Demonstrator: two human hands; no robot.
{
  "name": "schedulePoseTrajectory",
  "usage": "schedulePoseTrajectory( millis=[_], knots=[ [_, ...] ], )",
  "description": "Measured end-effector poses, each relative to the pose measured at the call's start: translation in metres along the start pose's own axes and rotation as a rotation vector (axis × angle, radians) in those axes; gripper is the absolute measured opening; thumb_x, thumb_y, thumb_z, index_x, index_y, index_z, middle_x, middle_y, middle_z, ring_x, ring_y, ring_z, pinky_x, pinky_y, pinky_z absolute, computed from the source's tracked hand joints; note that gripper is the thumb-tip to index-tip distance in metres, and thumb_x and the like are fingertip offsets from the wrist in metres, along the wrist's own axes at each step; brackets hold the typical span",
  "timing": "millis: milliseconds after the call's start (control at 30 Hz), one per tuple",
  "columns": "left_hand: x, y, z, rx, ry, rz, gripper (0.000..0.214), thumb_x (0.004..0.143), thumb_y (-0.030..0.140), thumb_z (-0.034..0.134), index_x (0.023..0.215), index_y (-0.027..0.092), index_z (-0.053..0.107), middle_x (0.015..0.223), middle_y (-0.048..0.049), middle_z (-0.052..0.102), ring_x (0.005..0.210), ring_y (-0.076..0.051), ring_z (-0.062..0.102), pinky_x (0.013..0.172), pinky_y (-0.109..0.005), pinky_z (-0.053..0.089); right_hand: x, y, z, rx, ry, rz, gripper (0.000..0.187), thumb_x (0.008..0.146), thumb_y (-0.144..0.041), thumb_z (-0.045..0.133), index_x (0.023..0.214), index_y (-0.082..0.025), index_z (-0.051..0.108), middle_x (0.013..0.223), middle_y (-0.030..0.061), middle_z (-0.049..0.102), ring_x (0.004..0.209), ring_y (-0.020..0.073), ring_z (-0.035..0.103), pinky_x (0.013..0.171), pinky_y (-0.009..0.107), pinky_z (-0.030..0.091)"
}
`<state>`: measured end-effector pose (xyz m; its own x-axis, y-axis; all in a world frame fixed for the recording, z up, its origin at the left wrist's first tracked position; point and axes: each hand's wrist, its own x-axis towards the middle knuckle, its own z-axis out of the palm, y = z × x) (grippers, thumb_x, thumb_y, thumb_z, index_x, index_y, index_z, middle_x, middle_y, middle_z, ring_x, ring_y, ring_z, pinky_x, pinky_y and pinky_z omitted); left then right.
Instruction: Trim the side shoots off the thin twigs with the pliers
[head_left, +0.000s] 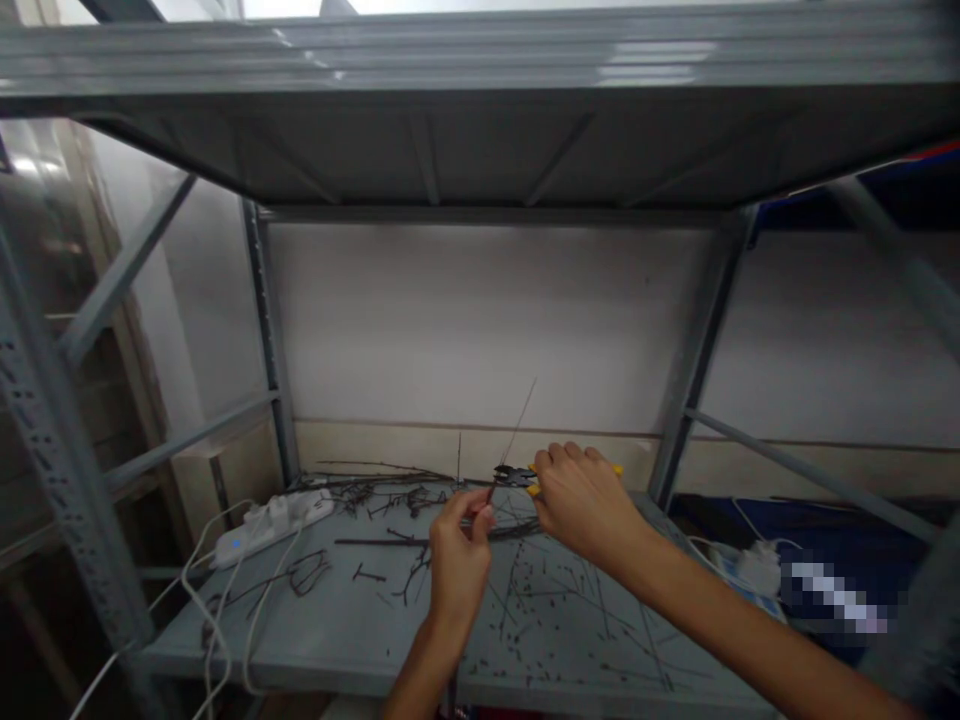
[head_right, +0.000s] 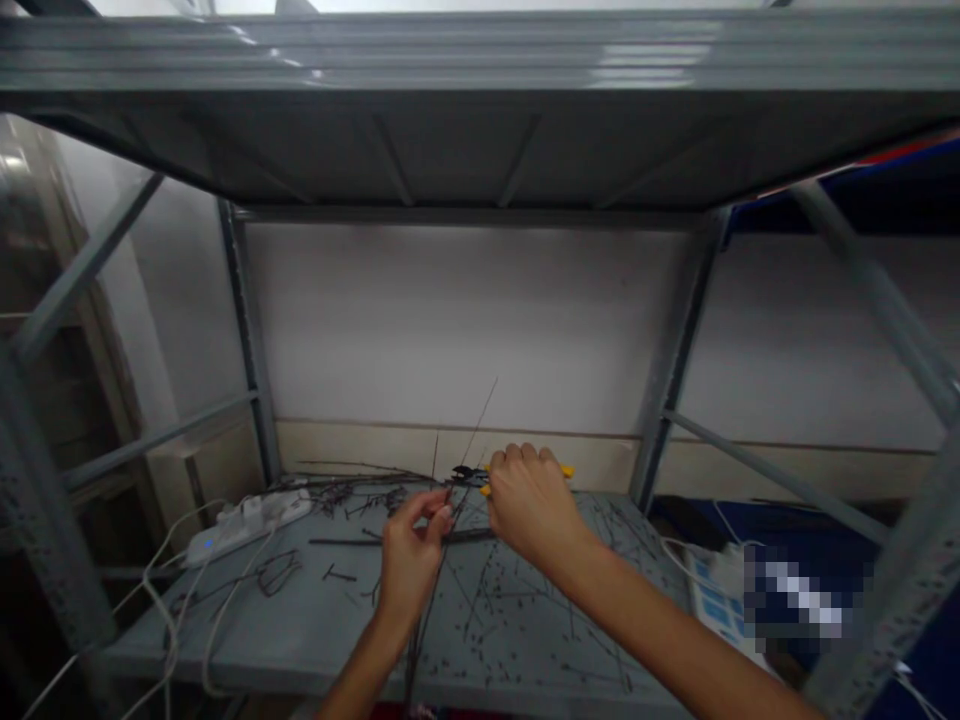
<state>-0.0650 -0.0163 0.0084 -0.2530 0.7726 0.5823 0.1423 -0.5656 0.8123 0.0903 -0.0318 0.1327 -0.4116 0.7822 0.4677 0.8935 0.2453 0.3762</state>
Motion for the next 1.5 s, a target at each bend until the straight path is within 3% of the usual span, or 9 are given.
schedulePoseTrajectory(
  millis=[300, 500, 700, 767, 867, 967, 1200, 1500],
  knots=[
    [-0.007, -0.001, 0.010, -0.041, 0.047, -0.042, 0.018, 0.087, 0.022, 0.063, 0.100, 0.018, 0.075, 0.091, -0.0087, 0.074, 0.082, -0.022, 0.070, 0.071, -0.031, 0.059, -0.006, -0.004, 0.000, -0.049, -0.032, -0.048, 0.014, 0.084, -0.022, 0.058, 0.092, -0.013, 0.064, 0.092, 0.0160, 0.066, 0.089, 0.0327, 0.062, 0.075, 0.041, 0.043],
    [-0.010, 0.008, 0.008, -0.091, 0.096, -0.087, 0.021, 0.090, 0.026, 0.060, 0.102, 0.018, 0.076, 0.099, -0.0105, 0.071, 0.079, -0.021, 0.068, 0.056, -0.026, 0.059, -0.008, -0.007, 0.026, 0.082, -0.099, -0.047, 0.013, 0.088, -0.016, 0.054, 0.094, -0.012, 0.065, 0.093, 0.0172, 0.069, 0.085, 0.0284, 0.067, 0.070, 0.033, 0.046],
    [-0.011, 0.000, 0.008, -0.120, 0.110, -0.157, 0.021, 0.087, 0.027, 0.064, 0.100, 0.016, 0.076, 0.095, -0.0110, 0.072, 0.077, -0.022, 0.069, 0.054, -0.027, 0.059, -0.011, -0.013, 0.054, 0.219, -0.125, 0.035, 0.020, 0.094, -0.019, 0.052, 0.093, -0.012, 0.071, 0.087, 0.0170, 0.075, 0.079, 0.0259, 0.071, 0.068, 0.029, 0.045],
    [-0.007, -0.004, 0.006, -0.152, 0.117, -0.197, 0.022, 0.086, 0.029, 0.065, 0.101, 0.015, 0.075, 0.093, -0.0112, 0.073, 0.073, -0.021, 0.070, 0.056, -0.030, 0.061, -0.013, -0.015, 0.059, 0.390, -0.126, 0.098, 0.030, 0.098, -0.030, 0.049, 0.084, -0.015, 0.072, 0.079, 0.0127, 0.075, 0.075, 0.0235, 0.071, 0.065, 0.028, 0.044],
    [0.001, -0.005, 0.000, -0.191, 0.085, -0.222, 0.025, 0.085, 0.031, 0.067, 0.102, 0.013, 0.074, 0.086, -0.0105, 0.074, 0.071, -0.022, 0.070, 0.058, -0.032, 0.062, -0.016, -0.020, 0.063, 0.866, -0.125, 0.235, 0.053, 0.100, -0.050, 0.043, 0.066, -0.018, 0.067, 0.062, 0.0052, 0.070, 0.061, 0.0196, 0.065, 0.059, 0.027, 0.042],
    [0.006, -0.003, -0.004, -0.187, 0.027, -0.213, 0.025, 0.084, 0.030, 0.068, 0.102, 0.013, 0.074, 0.082, -0.0098, 0.073, 0.073, -0.023, 0.070, 0.055, -0.031, 0.060, -0.015, -0.023, 0.065, 1.141, -0.069, 0.294, 0.057, 0.095, -0.060, 0.044, 0.064, -0.018, 0.066, 0.062, 0.0029, 0.068, 0.061, 0.0187, 0.062, 0.061, 0.027, 0.041],
    [0.003, 0.001, -0.007, -0.154, 0.023, -0.175, 0.023, 0.087, 0.031, 0.066, 0.103, 0.016, 0.074, 0.087, -0.0090, 0.073, 0.074, -0.022, 0.070, 0.054, -0.027, 0.058, 0.002, -0.011, 0.066, 0.950, -0.057, 0.245, 0.046, 0.090, -0.057, 0.052, 0.076, -0.016, 0.067, 0.070, 0.0037, 0.067, 0.065, 0.0194, 0.056, 0.061, 0.029, 0.036],
    [0.000, 0.004, -0.006, -0.131, 0.000, -0.146, 0.022, 0.085, 0.033, 0.067, 0.098, 0.017, 0.077, 0.090, -0.0093, 0.072, 0.074, -0.022, 0.070, 0.052, -0.025, 0.056, 0.002, 0.002, 0.061, 0.876, -0.070, 0.161, 0.048, 0.092, -0.056, 0.050, 0.064, -0.018, 0.062, 0.056, 0.0002, 0.058, 0.056, 0.0161, 0.050, 0.055, 0.028, 0.030]
  ],
)
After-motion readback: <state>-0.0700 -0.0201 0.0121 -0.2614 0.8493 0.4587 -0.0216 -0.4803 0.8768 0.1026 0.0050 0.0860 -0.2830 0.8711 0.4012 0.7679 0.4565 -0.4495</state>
